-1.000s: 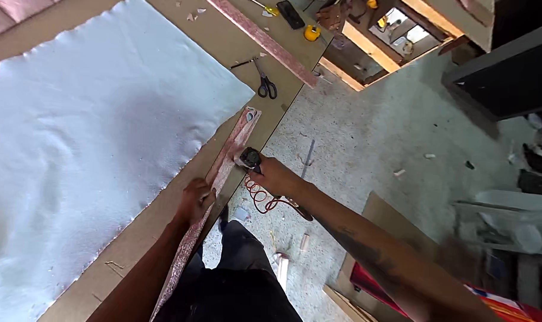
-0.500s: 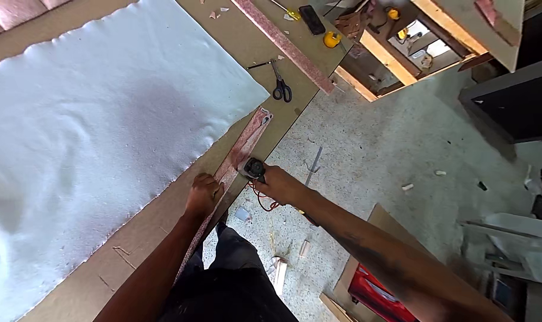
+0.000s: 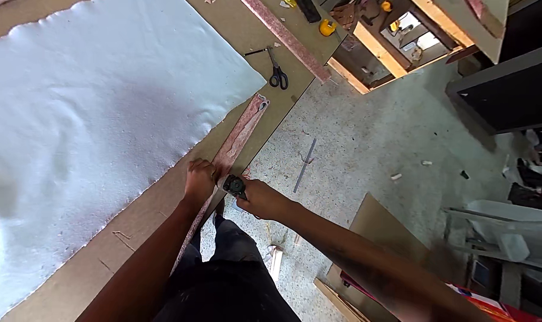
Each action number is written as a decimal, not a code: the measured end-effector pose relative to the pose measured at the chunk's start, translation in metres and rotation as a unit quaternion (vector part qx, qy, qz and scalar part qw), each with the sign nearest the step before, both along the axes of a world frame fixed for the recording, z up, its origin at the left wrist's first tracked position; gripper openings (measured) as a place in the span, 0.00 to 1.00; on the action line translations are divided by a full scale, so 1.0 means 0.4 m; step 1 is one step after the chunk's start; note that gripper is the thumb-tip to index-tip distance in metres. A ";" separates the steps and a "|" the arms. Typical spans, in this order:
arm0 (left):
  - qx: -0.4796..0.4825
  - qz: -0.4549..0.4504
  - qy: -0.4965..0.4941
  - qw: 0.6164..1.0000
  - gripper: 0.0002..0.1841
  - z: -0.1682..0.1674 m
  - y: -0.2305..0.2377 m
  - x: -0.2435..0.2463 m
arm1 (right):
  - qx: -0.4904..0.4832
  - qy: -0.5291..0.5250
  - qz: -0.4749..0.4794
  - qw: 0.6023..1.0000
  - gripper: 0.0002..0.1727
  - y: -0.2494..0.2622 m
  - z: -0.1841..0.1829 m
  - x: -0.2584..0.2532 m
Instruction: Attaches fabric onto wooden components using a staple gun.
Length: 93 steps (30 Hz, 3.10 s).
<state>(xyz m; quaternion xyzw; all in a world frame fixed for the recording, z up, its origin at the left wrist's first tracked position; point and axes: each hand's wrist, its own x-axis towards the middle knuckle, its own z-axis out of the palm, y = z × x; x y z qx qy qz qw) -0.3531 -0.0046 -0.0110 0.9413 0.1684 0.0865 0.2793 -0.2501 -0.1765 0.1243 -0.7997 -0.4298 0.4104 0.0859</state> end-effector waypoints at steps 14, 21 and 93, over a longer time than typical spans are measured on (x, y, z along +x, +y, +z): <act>-0.051 -0.046 -0.050 0.996 0.23 -0.005 -0.055 -0.325 | 0.008 -0.009 0.009 1.000 0.20 -0.024 -0.003 -0.006; -0.071 0.038 -0.121 0.989 0.23 -0.017 -0.064 -0.328 | 0.013 -0.023 0.037 0.999 0.18 -0.006 -0.008 -0.017; 0.083 -0.036 0.056 0.994 0.28 0.056 0.041 -0.785 | -0.002 -0.003 -0.020 1.000 0.20 0.018 0.005 -0.826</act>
